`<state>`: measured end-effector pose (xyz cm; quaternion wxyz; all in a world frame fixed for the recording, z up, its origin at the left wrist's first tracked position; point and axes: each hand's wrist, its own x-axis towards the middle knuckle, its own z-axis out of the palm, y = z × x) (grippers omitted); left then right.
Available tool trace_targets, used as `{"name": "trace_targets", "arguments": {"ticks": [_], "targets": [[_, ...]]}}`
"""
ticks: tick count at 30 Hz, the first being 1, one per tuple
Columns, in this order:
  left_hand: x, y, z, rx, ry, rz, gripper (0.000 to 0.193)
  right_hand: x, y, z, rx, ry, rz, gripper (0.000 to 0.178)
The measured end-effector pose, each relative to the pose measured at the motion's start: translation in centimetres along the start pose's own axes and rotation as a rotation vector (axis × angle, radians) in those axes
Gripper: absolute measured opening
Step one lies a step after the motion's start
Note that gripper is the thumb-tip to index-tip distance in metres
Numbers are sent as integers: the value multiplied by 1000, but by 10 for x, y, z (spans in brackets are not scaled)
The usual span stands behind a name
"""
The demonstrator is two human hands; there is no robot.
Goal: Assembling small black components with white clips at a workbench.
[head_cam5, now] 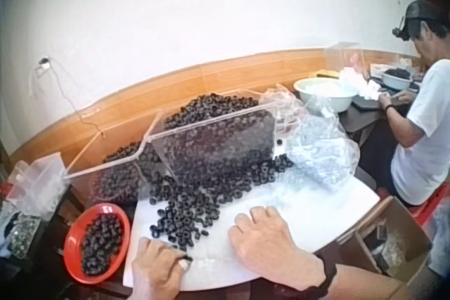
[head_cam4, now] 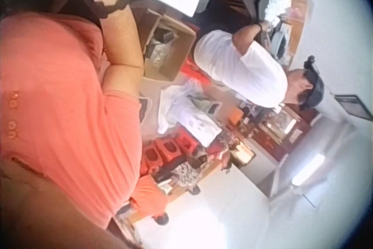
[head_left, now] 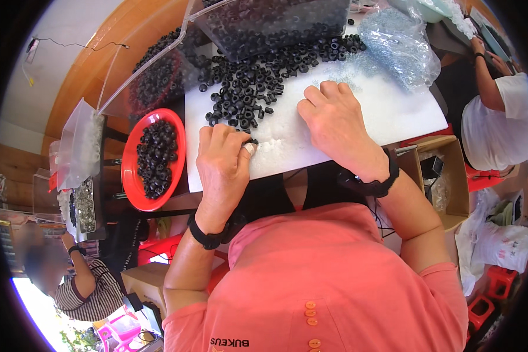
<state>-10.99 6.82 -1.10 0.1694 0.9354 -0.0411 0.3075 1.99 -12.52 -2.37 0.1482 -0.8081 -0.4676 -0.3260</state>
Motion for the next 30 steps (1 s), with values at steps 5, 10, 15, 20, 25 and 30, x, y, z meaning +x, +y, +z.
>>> {"name": "trace_targets", "arguments": {"ticks": [5, 10, 15, 20, 25, 30], "targets": [[4, 0, -3, 21, -7, 6, 18, 1, 4, -5, -8, -55, -23, 7], [1, -16, -9, -110, 10, -112, 17, -3, 14, -8, -4, -49, -29, 8], [23, -17, -6, -18, 26, 33, 15, -2, 14, -11, 142, 39, 28, 12], [50, -21, 7, 124, -44, 195, 12, -5, -7, -16, 388, 151, 123, 18], [64, -18, 14, 320, -234, 237, 5, -18, -12, -4, 475, 175, 177, 22], [72, -27, 21, 299, -241, 225, 4, -22, -12, 1, 456, 209, 181, 22]]}}
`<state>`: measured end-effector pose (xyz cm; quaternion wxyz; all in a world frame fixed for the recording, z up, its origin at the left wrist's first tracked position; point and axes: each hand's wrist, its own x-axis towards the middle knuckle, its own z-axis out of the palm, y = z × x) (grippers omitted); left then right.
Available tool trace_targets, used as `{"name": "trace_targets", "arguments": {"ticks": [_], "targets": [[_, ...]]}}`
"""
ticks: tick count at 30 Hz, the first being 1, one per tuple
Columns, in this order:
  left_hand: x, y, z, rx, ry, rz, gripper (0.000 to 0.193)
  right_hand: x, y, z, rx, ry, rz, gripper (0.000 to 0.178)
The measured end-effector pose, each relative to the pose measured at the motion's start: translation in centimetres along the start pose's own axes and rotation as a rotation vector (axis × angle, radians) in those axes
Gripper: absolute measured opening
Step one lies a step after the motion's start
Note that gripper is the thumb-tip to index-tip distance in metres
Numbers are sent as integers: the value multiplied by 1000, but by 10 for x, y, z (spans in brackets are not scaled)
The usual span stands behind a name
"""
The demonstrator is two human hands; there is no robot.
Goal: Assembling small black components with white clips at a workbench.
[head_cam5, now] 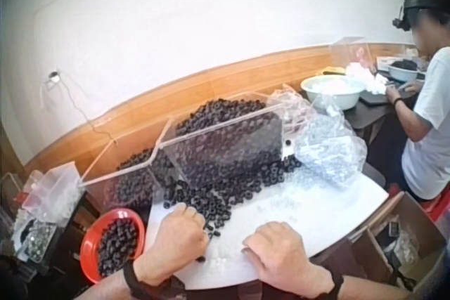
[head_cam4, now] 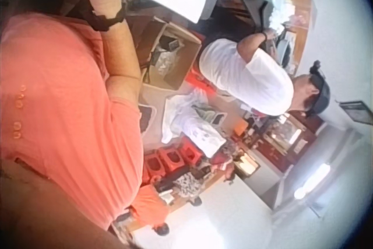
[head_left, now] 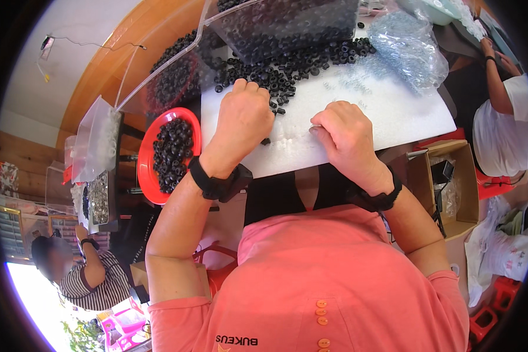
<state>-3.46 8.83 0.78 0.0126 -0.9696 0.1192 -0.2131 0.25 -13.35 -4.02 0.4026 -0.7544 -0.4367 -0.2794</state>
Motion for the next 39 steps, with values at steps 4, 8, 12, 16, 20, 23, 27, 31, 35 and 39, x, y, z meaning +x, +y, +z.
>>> {"name": "trace_targets", "arguments": {"ticks": [4, 8, 12, 16, 20, 23, 27, 31, 35, 39], "targets": [[-2, -5, 1, -50, 8, -1, 5, -1, 0, 1, 3, 23, -17, 22], [-1, -4, -1, -32, 43, 46, 6, -1, -1, 0, -4, 26, -34, 22], [0, -7, -5, -57, 58, 17, 5, -3, -1, 0, -5, 25, -26, 22], [-6, 8, -20, -354, 57, -77, 7, -5, 2, 0, 23, 46, -25, 21], [-20, 33, -13, -569, 77, -42, 17, -5, 1, 2, 33, 97, -8, 20], [-30, 39, -5, -529, 96, 0, 25, -3, 0, 2, 41, 122, -8, 20], [-37, 42, -15, -499, 212, -67, 26, -4, 1, 2, 66, 118, 5, 20], [-44, 50, -20, -425, 234, -57, 23, -6, 2, 3, 56, 128, 11, 19], [-43, 63, -16, -374, 210, -60, 19, -6, 2, 4, 45, 126, -2, 18], [-33, 65, -7, -195, 187, -37, 15, -6, 1, 4, 47, 129, 2, 18]]}}
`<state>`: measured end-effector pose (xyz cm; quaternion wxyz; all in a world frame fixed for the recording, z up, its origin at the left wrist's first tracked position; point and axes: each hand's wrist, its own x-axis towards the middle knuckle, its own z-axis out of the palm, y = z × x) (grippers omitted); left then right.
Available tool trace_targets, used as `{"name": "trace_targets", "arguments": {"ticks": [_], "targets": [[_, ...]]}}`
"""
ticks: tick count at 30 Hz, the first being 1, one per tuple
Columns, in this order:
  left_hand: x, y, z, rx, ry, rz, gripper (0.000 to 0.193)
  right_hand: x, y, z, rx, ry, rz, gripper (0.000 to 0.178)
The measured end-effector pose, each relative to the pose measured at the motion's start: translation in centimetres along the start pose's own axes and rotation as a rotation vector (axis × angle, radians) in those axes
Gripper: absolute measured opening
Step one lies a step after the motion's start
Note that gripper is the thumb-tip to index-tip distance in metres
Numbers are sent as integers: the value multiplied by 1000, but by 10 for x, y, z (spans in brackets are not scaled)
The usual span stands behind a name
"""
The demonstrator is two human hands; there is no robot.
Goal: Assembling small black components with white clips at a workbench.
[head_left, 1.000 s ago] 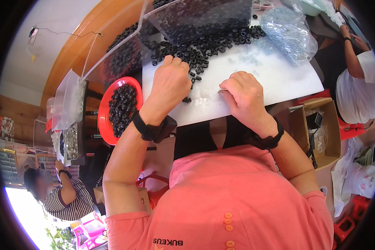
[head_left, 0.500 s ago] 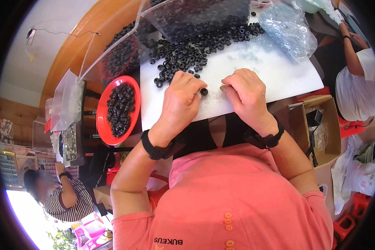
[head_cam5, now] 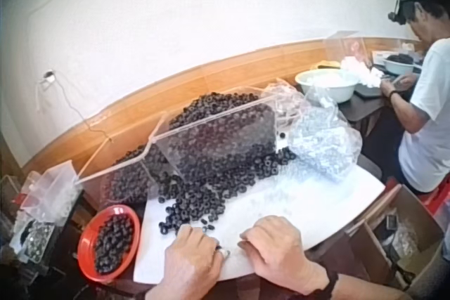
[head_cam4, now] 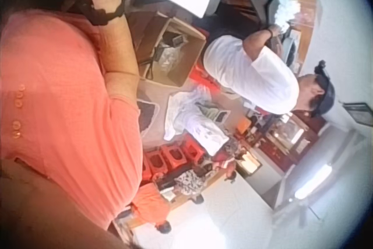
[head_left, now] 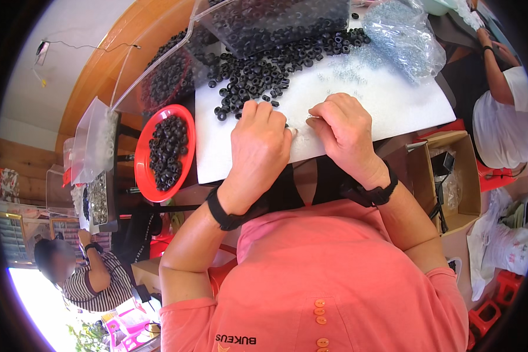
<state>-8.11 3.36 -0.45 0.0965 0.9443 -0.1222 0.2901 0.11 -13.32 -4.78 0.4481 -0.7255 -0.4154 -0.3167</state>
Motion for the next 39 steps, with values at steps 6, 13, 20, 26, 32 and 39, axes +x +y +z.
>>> {"name": "trace_targets", "arguments": {"ticks": [6, 13, 20, 26, 32, 39], "targets": [[8, -8, 0, 138, -185, 23, 11, 2, -3, -3, 35, -13, 24, 19], [6, 2, -7, 296, -309, 116, 9, -1, -2, -1, -11, -26, 10, 20], [-3, 2, -30, -785, -149, -498, 24, -2, -5, -16, 384, -15, 86, 16], [-25, 10, -35, -1555, -133, -941, 24, 3, -28, -16, 613, -93, 189, 14], [-35, 11, -38, -1641, -83, -979, 22, 11, -44, -4, 630, -130, 121, 16], [-49, 5, -44, -1740, -16, -981, 20, 14, -67, 3, 201, -91, -229, 27]]}}
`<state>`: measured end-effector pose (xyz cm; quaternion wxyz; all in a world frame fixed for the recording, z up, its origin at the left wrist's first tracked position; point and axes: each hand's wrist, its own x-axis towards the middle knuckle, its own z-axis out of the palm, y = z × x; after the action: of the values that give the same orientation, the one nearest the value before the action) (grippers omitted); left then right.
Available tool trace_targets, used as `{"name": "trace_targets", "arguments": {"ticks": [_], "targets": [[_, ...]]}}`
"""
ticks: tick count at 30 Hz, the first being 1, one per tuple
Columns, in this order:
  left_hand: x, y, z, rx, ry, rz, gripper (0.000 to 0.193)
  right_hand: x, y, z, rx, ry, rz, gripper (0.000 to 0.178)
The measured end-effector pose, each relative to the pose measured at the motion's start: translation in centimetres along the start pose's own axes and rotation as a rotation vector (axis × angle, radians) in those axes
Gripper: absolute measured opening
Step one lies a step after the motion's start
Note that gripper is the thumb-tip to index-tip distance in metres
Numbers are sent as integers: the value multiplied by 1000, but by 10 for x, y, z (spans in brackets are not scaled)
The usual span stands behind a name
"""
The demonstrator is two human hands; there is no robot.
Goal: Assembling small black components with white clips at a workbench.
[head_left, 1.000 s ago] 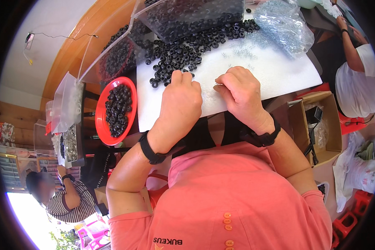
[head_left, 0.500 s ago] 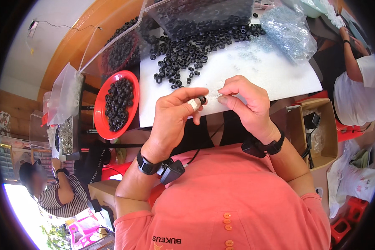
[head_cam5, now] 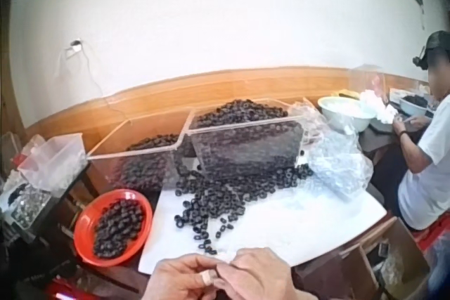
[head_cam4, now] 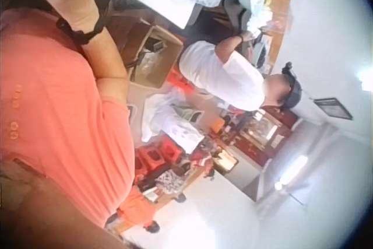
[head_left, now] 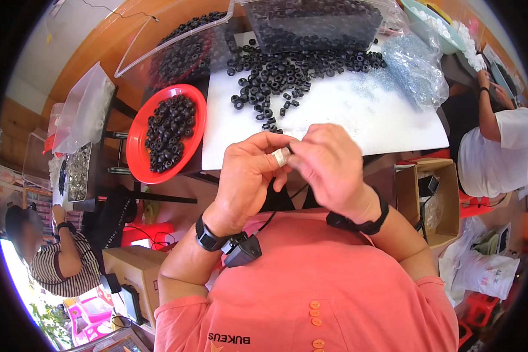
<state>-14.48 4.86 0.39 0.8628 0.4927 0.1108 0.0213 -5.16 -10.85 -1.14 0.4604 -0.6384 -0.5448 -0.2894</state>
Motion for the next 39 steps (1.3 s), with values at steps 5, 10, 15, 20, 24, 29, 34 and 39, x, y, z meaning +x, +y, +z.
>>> {"name": "trace_targets", "arguments": {"ticks": [5, 10, 15, 20, 24, 29, 34, 39], "targets": [[-8, 4, -5, -22, 86, 5, 19, -9, -11, 11, 40, -86, 92, 39], [-13, 9, -22, -33, 97, 104, 21, 10, 7, 4, 62, -97, 284, 28], [-13, 7, -34, -6, 138, 141, 24, 16, 16, 23, -330, -187, 191, 15], [-14, 3, -40, -10, 106, 158, 22, 7, 19, 42, -486, -287, 140, 12], [-14, 2, -45, -27, 89, 140, 22, 4, 18, 45, -483, -324, 116, 8], [-13, -1, -44, -4, 74, 151, 22, 7, 23, 40, -470, -362, 64, 12], [-17, -2, -50, 9, 63, 165, 23, 15, 33, 17, -510, -485, 72, 17], [-15, -4, -51, 1, 47, 166, 23, 7, 29, 27, -394, -395, 66, 11]]}}
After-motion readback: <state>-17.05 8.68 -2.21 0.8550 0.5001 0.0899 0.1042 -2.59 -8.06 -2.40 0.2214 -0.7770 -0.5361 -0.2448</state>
